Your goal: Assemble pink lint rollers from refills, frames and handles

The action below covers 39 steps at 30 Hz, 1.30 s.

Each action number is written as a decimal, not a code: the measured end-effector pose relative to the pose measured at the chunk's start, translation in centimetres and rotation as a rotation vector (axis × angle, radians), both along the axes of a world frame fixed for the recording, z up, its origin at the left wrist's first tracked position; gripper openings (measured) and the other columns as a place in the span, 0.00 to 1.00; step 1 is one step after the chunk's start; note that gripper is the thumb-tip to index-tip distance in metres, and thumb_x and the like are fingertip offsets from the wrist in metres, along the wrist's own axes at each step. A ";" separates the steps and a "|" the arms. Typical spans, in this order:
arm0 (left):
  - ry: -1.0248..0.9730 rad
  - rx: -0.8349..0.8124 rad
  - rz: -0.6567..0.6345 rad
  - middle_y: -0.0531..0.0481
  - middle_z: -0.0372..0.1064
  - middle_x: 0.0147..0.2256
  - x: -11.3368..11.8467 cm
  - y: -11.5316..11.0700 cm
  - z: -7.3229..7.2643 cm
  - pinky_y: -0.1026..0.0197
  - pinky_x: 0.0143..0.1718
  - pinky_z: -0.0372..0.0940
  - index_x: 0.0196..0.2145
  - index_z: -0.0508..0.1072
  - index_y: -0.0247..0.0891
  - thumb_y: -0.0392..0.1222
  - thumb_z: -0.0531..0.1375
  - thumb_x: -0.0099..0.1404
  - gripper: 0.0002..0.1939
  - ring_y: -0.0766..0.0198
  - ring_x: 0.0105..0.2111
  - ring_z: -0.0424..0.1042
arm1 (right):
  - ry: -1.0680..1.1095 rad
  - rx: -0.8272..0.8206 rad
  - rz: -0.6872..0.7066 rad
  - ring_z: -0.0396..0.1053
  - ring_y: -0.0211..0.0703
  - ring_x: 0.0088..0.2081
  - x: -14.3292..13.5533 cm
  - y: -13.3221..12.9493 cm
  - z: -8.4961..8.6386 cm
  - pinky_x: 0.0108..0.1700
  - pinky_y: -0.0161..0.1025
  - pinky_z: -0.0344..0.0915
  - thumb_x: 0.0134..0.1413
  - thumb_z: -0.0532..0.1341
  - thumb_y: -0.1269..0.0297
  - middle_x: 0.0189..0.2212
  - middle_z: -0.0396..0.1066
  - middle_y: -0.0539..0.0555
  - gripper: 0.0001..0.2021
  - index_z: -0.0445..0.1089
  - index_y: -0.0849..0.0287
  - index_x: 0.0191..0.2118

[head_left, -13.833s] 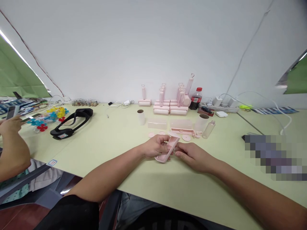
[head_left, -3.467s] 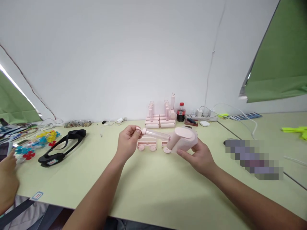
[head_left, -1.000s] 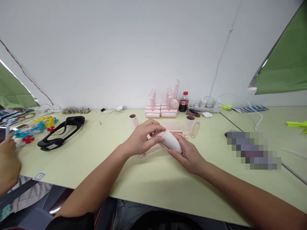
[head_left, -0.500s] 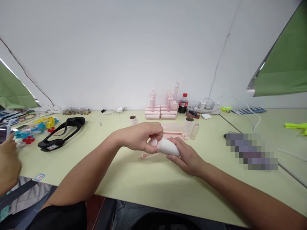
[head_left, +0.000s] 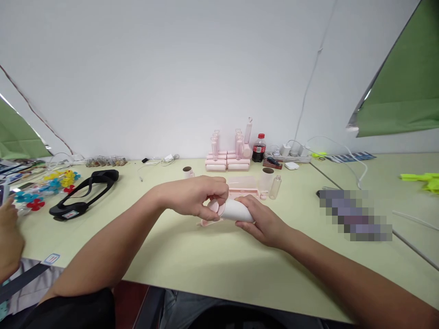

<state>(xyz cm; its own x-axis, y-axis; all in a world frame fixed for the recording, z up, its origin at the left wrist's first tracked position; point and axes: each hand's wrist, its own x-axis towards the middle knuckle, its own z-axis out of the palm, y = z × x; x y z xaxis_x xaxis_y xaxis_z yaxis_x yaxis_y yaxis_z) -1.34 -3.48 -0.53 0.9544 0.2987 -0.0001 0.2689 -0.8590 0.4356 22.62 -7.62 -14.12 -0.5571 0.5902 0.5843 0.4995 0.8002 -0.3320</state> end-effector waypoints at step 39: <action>-0.747 0.235 0.304 0.47 0.69 0.39 1.6 -0.1 -8.1 0.61 0.34 0.68 0.41 0.72 0.39 0.37 0.59 0.64 0.07 0.66 0.34 0.69 | 0.342 -0.053 -0.390 0.73 0.52 0.40 -0.7 0.2 -1.3 0.37 0.45 0.70 0.59 0.56 0.44 0.44 0.73 0.58 0.25 0.60 0.52 0.57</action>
